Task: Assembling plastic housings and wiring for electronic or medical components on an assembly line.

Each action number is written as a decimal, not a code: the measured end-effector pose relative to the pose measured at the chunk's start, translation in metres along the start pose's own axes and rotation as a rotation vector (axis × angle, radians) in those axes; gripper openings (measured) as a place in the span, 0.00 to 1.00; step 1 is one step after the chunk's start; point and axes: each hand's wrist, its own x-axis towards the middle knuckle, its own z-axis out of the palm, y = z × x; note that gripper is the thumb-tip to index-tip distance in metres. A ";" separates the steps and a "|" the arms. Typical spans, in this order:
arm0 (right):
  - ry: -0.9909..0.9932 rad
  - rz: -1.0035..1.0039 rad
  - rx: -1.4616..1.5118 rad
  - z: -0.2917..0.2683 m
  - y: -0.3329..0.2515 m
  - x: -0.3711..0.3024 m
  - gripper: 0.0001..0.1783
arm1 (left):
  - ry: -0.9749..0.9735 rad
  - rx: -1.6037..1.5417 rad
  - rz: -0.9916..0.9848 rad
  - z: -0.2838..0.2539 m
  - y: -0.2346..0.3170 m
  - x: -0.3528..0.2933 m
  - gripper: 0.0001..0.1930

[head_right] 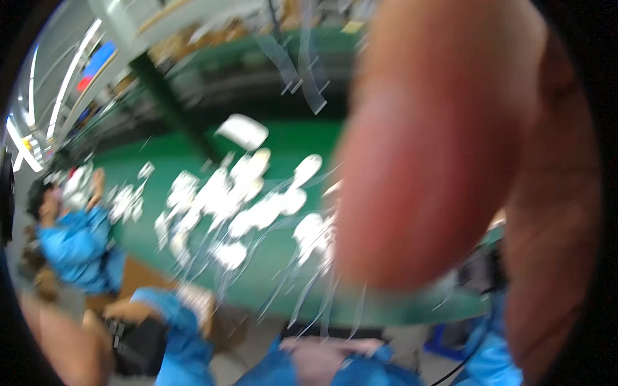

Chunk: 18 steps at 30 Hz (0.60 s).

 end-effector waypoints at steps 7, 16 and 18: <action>0.253 0.175 0.119 0.018 0.014 -0.056 0.34 | -0.087 0.221 -0.153 -0.033 0.024 -0.023 0.24; 0.375 0.357 -0.115 0.031 -0.011 -0.078 0.34 | -0.312 0.102 -0.217 -0.027 0.008 -0.016 0.26; 0.350 0.380 -0.183 0.029 -0.014 -0.070 0.34 | -0.330 0.032 -0.208 -0.018 0.001 -0.011 0.26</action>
